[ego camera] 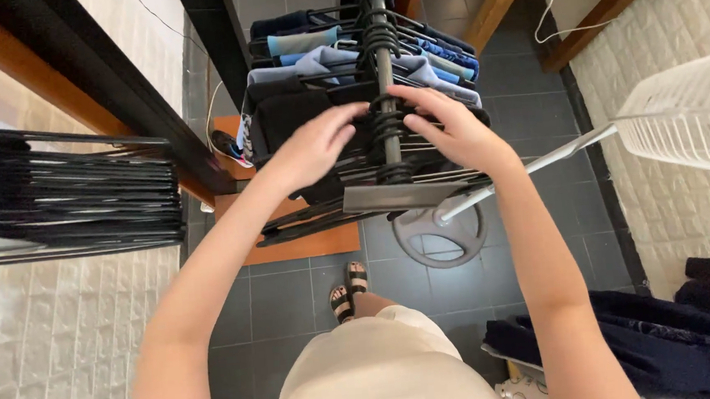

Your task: The person is organizing clothes by hanging some items on a rack and folding others on a desk.

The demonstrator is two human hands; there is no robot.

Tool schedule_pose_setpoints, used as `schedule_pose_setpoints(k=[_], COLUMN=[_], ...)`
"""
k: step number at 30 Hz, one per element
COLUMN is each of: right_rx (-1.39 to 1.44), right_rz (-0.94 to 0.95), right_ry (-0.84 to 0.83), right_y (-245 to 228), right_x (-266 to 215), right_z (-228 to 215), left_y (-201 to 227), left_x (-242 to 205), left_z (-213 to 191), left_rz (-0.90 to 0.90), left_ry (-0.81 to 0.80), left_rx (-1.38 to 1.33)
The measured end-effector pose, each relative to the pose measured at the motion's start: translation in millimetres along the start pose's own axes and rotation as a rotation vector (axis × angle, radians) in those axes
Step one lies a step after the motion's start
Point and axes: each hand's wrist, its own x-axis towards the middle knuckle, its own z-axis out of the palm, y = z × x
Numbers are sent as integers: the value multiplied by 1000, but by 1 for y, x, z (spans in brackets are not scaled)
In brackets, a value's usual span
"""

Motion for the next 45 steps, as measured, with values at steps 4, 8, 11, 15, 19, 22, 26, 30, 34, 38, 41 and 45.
schedule_pose_setpoints(k=[4, 8, 11, 15, 19, 22, 26, 30, 34, 38, 41, 45], right_rx=[46, 66, 100, -8, -190, -245, -241, -204, -327, -504, -605, -598], right_rz=[16, 13, 4, -103, -60, -73, -43, -7, -37, -80, -118, -107], right_ry=[-15, -177, -254, -108, 114, 131, 91, 78, 38, -5, -33, -98], right_y=[-1, -7, -8, 24, 45, 44, 38, 27, 15, 15, 21, 12], right_x=[2, 1, 3, 26, 54, 64, 76, 79, 83, 92, 95, 97], right_z=[0, -9, -16, -31, -31, -24, -21, -17, -19, -19, -17, -12], left_y=[-11, 2, 8, -33, -85, -108, -110, -101, -113, -106, -99, -92], left_x=[-9, -12, -10, 4, 18, 19, 24, 16, 3, -7, -10, -15], left_z=[9, 0, -10, -13, -5, 7, 1, -17, -22, -20, -17, -23], left_rz=[-80, -144, -135, -116, -79, -93, -123, -154, -154, -129, -105, -79], left_ry=[-140, -266, -285, -32, 142, 132, 58, -68, -61, -10, 48, 98], left_rx=[5, -133, -136, 137, 450, 546, 615, 493, 339, 290, 231, 291])
